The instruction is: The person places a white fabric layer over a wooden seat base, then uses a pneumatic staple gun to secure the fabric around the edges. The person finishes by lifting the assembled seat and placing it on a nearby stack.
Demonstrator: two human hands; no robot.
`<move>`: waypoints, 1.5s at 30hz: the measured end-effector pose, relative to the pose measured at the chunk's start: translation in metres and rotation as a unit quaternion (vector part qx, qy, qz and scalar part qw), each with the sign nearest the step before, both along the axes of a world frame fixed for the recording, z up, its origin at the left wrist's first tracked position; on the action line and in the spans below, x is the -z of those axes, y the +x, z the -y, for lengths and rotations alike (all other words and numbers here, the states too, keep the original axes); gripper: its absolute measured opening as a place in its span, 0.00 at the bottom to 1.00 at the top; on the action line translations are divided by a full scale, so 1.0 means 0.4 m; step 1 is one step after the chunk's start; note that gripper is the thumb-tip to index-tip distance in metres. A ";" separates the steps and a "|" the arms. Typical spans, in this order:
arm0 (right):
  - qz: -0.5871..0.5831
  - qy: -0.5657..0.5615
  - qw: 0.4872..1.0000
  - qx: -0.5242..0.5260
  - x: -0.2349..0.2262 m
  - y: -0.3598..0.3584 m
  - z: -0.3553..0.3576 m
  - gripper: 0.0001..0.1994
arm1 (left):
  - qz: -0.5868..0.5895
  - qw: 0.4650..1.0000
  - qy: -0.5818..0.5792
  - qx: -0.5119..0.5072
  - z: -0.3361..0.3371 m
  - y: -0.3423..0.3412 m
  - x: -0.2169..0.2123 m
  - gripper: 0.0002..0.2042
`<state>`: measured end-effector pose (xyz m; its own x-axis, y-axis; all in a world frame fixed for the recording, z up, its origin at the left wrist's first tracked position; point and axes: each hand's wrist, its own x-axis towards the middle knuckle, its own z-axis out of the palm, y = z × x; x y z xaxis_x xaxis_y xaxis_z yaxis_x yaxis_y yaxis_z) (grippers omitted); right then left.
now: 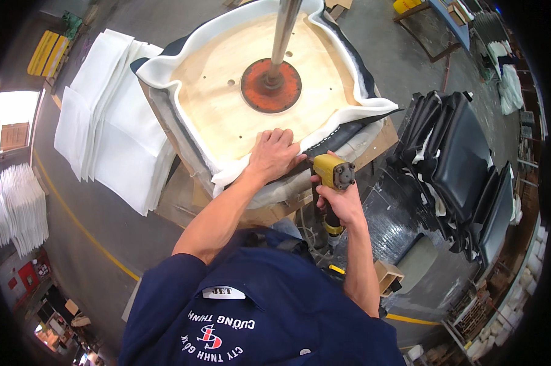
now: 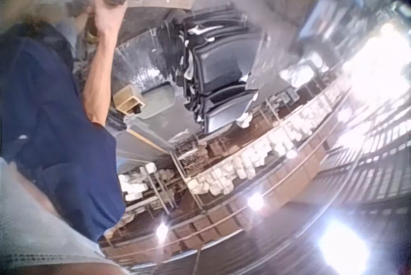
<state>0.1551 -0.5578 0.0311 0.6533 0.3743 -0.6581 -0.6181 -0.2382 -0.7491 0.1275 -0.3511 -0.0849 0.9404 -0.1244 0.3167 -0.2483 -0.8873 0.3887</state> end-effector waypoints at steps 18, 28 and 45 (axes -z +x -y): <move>-0.013 -0.062 0.997 -0.039 0.010 0.031 -0.046 0.42 | -0.013 0.998 -0.046 -0.032 -0.004 0.008 -0.012 0.10; 0.017 -0.059 0.998 0.008 0.017 0.017 -0.054 0.39 | -0.026 0.998 -0.054 -0.017 -0.018 0.008 -0.020 0.11; 0.051 -0.144 0.986 -0.061 0.013 0.007 -0.102 0.38 | -0.033 0.997 -0.037 -0.060 0.013 -0.004 -0.014 0.10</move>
<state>0.1577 -0.5168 0.0261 0.6839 0.2615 -0.6811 -0.4963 -0.5174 -0.6971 0.1258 -0.3561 -0.0794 0.9660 0.0110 0.2584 -0.1145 -0.8776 0.4655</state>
